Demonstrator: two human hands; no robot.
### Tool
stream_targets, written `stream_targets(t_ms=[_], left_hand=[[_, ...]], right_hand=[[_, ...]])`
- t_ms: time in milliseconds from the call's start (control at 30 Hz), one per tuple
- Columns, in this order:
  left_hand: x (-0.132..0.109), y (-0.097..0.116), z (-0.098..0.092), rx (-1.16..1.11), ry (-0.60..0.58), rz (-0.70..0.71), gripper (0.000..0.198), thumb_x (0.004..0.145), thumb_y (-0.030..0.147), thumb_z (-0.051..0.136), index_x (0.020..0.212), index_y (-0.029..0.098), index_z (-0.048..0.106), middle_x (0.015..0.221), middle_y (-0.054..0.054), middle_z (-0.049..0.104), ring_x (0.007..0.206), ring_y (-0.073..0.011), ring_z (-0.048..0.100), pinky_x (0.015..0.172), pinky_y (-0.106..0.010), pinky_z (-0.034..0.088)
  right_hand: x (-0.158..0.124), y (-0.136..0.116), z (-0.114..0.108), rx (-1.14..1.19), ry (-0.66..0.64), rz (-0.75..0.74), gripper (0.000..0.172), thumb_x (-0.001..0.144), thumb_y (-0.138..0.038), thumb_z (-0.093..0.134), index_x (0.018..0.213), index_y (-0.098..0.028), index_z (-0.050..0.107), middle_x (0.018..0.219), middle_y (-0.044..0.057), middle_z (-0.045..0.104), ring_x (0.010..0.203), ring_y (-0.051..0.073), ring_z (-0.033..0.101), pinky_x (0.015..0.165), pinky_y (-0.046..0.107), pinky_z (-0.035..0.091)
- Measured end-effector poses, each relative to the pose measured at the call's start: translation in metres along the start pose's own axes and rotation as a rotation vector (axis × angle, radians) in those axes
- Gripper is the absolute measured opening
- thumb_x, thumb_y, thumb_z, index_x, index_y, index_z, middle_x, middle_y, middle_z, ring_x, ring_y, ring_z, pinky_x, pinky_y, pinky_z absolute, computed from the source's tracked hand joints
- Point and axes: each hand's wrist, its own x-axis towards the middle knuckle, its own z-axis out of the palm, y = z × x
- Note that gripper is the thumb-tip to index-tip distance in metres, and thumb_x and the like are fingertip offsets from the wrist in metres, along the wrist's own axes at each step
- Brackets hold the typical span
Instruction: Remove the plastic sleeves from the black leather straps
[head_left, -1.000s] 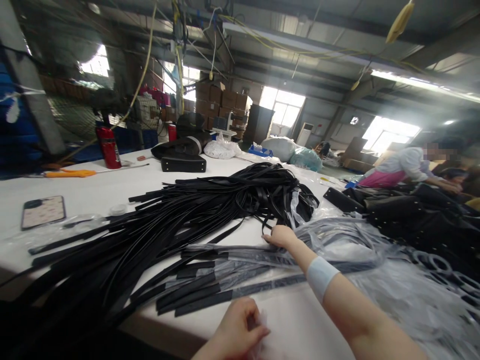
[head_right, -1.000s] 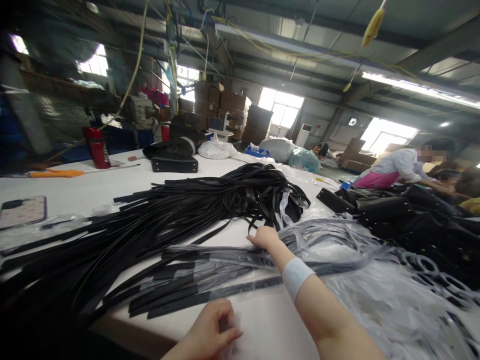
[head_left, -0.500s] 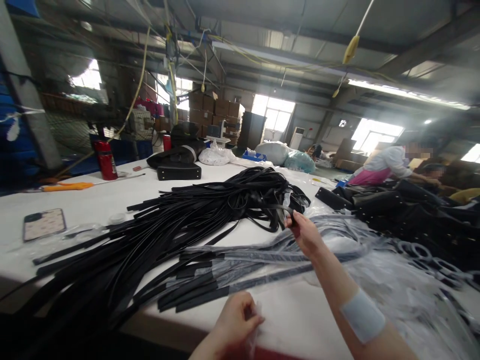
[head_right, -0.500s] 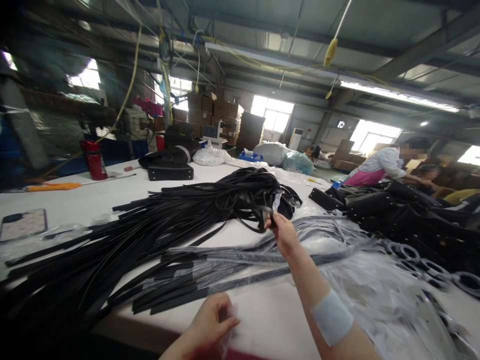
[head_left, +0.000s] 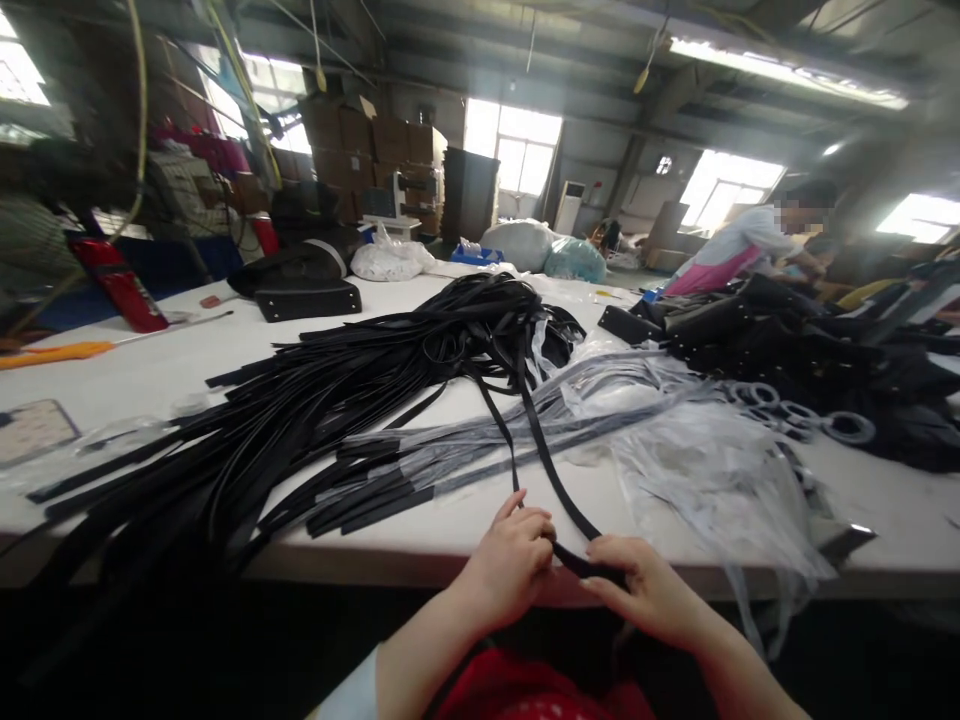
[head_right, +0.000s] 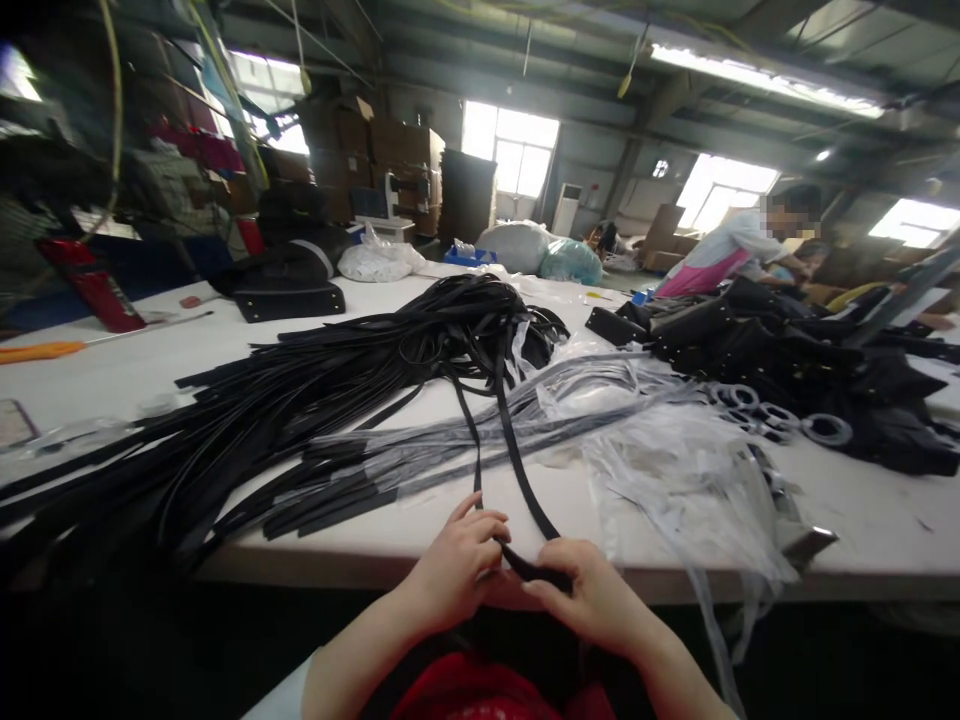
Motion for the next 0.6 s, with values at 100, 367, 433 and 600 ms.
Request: stream_targets(t_ms=[100, 367, 433, 600], left_hand=[[-0.001, 0.004, 0.008, 0.018, -0.108, -0.047, 0.012, 0.076, 0.02, 0.071, 0.069, 0.019, 0.062, 0.079, 0.002, 0.066, 0.085, -0.0145, 0.064, 0.114, -0.041, 0.034], [-0.013, 0.012, 0.01, 0.055, -0.174, -0.112, 0.017, 0.079, 0.026, 0.071, 0.067, 0.019, 0.06, 0.075, 0.001, 0.064, 0.077, -0.0147, 0.06, 0.098, -0.035, 0.044], [-0.012, 0.016, 0.008, 0.078, -0.185, -0.128, 0.02, 0.078, 0.029, 0.072, 0.067, 0.019, 0.058, 0.076, 0.0, 0.065, 0.079, -0.0168, 0.059, 0.09, -0.034, 0.046], [-0.008, 0.018, 0.001, 0.148, -0.163, -0.163, 0.018, 0.084, 0.026, 0.064, 0.068, 0.019, 0.059, 0.078, -0.002, 0.065, 0.083, -0.0192, 0.058, 0.081, -0.033, 0.045]], right_hand=[[-0.018, 0.012, -0.001, 0.032, -0.032, 0.122, 0.02, 0.085, -0.035, 0.062, 0.077, -0.017, 0.068, 0.075, 0.002, 0.067, 0.074, 0.018, 0.06, 0.068, 0.027, 0.042], [-0.038, 0.064, -0.01, 0.069, 0.131, 0.124, 0.026, 0.088, -0.042, 0.059, 0.074, -0.019, 0.062, 0.081, 0.004, 0.066, 0.083, 0.022, 0.062, 0.087, 0.037, 0.046], [-0.034, 0.08, -0.017, 0.035, 0.291, 0.091, 0.026, 0.086, -0.045, 0.06, 0.077, -0.021, 0.064, 0.093, 0.007, 0.068, 0.095, 0.025, 0.061, 0.096, 0.043, 0.043], [-0.024, 0.095, -0.023, -0.021, 0.447, 0.101, 0.027, 0.084, -0.049, 0.061, 0.078, -0.023, 0.065, 0.094, 0.01, 0.07, 0.097, 0.03, 0.062, 0.093, 0.049, 0.046]])
